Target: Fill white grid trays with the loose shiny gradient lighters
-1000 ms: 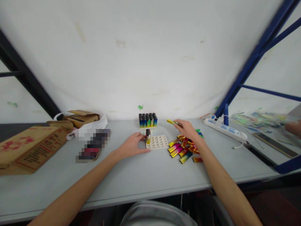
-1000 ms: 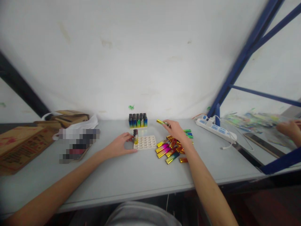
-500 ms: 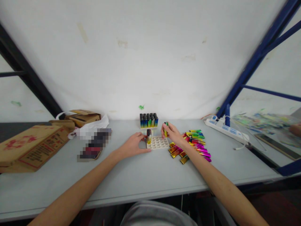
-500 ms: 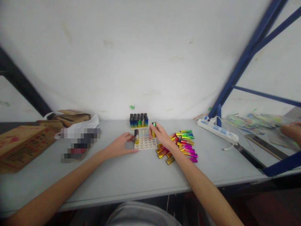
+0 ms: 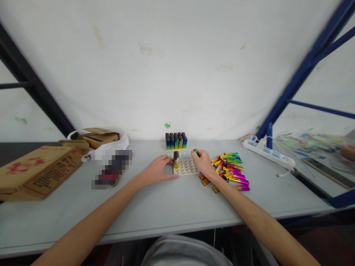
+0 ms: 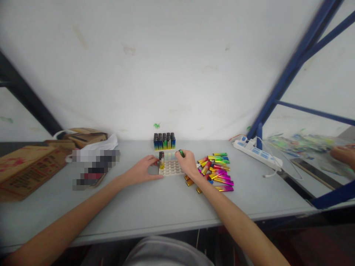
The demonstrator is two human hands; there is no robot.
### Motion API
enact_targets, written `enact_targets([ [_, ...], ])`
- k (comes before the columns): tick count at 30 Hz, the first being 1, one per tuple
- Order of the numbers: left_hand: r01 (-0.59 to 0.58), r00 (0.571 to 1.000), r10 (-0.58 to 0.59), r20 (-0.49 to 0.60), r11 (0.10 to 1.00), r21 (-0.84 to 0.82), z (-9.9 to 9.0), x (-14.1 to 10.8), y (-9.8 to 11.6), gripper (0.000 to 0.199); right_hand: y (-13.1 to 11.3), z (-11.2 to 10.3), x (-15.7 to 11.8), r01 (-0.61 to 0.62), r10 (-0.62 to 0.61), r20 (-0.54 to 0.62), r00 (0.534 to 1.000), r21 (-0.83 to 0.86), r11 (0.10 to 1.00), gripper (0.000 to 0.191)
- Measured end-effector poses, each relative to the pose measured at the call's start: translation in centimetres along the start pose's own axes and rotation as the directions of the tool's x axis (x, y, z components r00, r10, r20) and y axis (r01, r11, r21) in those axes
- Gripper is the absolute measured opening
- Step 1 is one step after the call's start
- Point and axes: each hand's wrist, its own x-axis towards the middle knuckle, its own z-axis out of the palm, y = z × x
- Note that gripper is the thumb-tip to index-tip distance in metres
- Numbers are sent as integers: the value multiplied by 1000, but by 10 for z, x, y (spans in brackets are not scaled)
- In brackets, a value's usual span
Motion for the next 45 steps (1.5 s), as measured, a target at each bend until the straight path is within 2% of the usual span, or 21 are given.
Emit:
enact_targets([
  [4,2,1000,-2,0,1000,-3,-1,0,1,60,-3,1,-3,67,-66,30,997,-9,998,35],
  [10,3,1000,-4,-14,1000,-8,1,0,-1,60,-2,1,-2,82,-83,47,995,33,996,46],
  [16,-5,1000,5,4,1000,2,1,0,-1,61,-4,1,-4,98,-99,82,992,16,995,33],
  [20,3,1000,-3,11,1000,17,1,0,-2,61,-7,0,-5,156,-156,69,985,-5,988,37],
  [22,6,1000,-6,13,1000,17,2,0,-2,60,-9,-2,-5,180,-179,100,979,-6,984,38],
  [24,2,1000,-2,9,1000,13,2,0,-2,59,-11,-5,-5,213,-208,171,963,-9,977,36],
  [26,-6,1000,6,1,1000,11,2,0,-2,59,-13,-9,-5,297,-280,232,932,-40,954,36],
  [28,-13,1000,13,-6,1000,8,2,0,-3,59,-16,-12,-5,412,-376,264,889,-97,906,35],
  [30,-16,1000,16,-11,1000,5,2,0,-3,58,-18,-14,-5,471,-420,281,863,-148,869,37],
  [35,-20,1000,20,-7,1000,-11,1,0,-2,57,-18,-13,-7,371,-316,336,887,-113,922,41],
  [37,-17,1000,17,-1,1000,-11,1,0,-2,56,-15,-10,-7,363,-308,370,877,-88,928,40],
  [43,-12,1000,11,4,1000,19,1,0,-1,56,-12,-3,-8,559,-421,497,759,-165,813,35],
  [45,-17,1000,17,6,1000,17,1,0,0,56,-17,-3,-11,603,-422,527,738,-235,762,34],
])
